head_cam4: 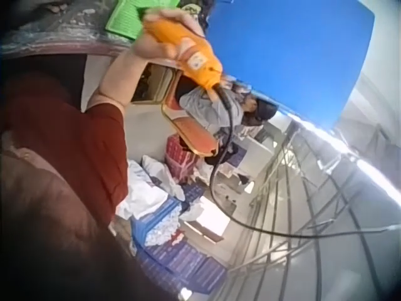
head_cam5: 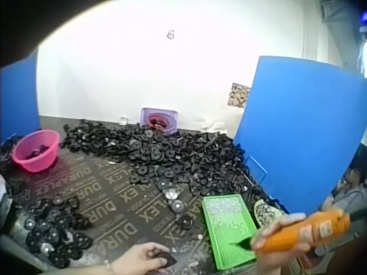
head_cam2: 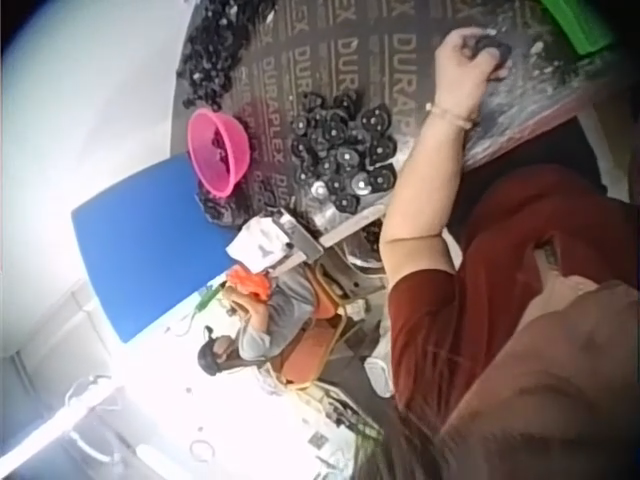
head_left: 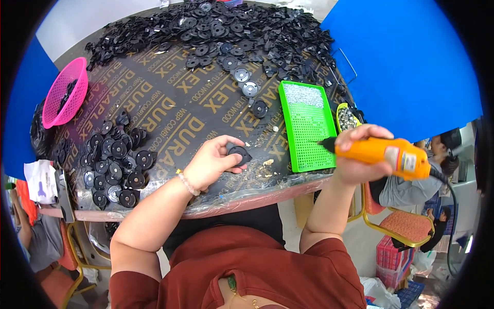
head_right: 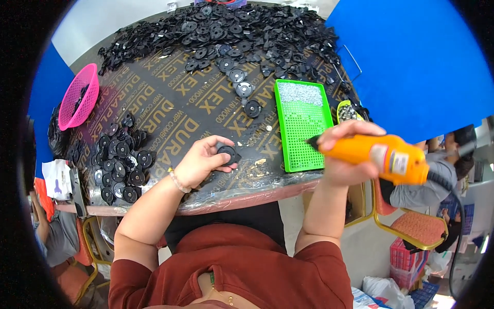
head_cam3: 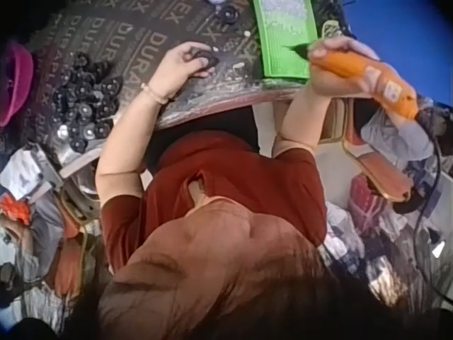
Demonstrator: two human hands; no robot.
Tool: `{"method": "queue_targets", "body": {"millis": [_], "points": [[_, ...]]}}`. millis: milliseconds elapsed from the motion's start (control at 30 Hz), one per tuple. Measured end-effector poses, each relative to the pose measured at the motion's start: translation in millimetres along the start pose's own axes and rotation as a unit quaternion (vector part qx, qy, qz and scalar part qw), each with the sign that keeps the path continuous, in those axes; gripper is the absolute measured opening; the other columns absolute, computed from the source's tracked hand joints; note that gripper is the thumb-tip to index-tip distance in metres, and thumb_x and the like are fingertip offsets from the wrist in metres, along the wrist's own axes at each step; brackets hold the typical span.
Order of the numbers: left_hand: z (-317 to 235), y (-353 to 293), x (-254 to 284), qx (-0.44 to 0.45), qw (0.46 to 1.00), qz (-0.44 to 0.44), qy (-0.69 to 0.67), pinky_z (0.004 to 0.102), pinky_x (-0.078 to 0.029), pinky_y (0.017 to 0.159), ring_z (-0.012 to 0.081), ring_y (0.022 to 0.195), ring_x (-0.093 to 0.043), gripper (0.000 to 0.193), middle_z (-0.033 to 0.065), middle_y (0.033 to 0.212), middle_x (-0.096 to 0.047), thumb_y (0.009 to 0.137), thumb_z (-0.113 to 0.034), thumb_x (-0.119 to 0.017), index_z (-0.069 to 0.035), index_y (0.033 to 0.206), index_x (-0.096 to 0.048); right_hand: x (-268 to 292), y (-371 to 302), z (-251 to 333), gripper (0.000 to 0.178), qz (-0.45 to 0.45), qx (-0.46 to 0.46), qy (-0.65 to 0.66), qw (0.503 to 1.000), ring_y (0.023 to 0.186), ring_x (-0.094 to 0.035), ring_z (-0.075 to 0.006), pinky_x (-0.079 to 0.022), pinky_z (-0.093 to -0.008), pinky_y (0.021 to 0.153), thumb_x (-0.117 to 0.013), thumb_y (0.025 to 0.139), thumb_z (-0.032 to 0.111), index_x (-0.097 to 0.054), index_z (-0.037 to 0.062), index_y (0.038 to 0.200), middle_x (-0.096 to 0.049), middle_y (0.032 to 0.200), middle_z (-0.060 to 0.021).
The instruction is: The person assembles small black plastic circular components using an electric screwdriver at a factory workbench.
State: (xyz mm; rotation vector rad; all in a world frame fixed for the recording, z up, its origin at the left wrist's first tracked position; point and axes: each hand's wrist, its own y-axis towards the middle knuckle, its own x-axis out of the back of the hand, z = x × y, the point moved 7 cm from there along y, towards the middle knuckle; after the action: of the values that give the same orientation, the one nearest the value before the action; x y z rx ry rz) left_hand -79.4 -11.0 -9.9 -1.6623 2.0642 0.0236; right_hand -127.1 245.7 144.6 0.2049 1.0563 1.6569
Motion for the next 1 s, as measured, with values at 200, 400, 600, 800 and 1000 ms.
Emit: {"method": "queue_targets", "body": {"millis": [200,400,600,800,1000], "points": [[2.3,0.9,2.1,0.007,0.999,0.012,0.032,0.0254,-0.059,0.073,0.0179,0.086,-0.068,0.028,0.0135,0.095,-0.066,0.090,0.002,-0.056,0.004,0.118,-0.051,-93.3,-28.9,-34.2,0.078,0.129,-0.023,0.033,0.991,0.069,-0.063,-0.0203,-0.054,-0.0275,0.060,-0.063,0.072,0.065,-0.047,0.0004,0.112,-0.061,0.088,-0.0156],[-3.1,-1.4,-2.1,0.005,0.998,0.005,0.057,0.0248,-0.059,0.069,0.0175,0.081,-0.069,0.028,0.0119,0.087,-0.066,0.089,0.001,-0.058,0.007,0.115,-0.052,-110.3,-33.8,-68.8,0.080,0.163,-0.035,0.042,0.985,0.061,-0.061,-0.0186,-0.054,-0.0325,0.059,-0.056,0.074,0.074,-0.045,0.0037,0.110,-0.060,0.087,-0.0147],[-1.6,-0.2,-1.7,0.018,0.998,0.007,0.066,0.0255,-0.059,0.069,0.0169,0.080,-0.069,0.028,0.0127,0.090,-0.067,0.089,-0.001,-0.058,0.006,0.116,-0.052,-107.9,-35.2,-74.6,0.080,0.133,-0.060,0.047,0.988,0.061,-0.060,-0.0184,-0.054,-0.0320,0.059,-0.055,0.074,0.075,-0.045,0.0046,0.110,-0.059,0.086,-0.0143],[-1.2,-0.6,-2.0,0.017,0.997,0.012,0.070,0.0257,-0.058,0.068,0.0168,0.079,-0.069,0.027,0.0127,0.089,-0.067,0.090,-0.002,-0.059,0.005,0.115,-0.052,-110.0,-39.3,-76.8,0.080,0.149,-0.055,0.058,0.986,0.061,-0.060,-0.0184,-0.054,-0.0318,0.058,-0.055,0.074,0.075,-0.045,0.0049,0.110,-0.059,0.087,-0.0142],[1.6,0.8,-1.3,0.008,0.997,0.010,0.077,0.0260,-0.059,0.067,0.0177,0.080,-0.069,0.027,0.0124,0.086,-0.066,0.089,0.001,-0.058,0.006,0.114,-0.052,-115.9,-41.7,-80.1,0.077,0.179,-0.054,0.046,0.981,0.061,-0.061,-0.0176,-0.055,-0.0317,0.060,-0.058,0.073,0.073,-0.046,0.0040,0.106,-0.060,0.086,-0.0146]]}}
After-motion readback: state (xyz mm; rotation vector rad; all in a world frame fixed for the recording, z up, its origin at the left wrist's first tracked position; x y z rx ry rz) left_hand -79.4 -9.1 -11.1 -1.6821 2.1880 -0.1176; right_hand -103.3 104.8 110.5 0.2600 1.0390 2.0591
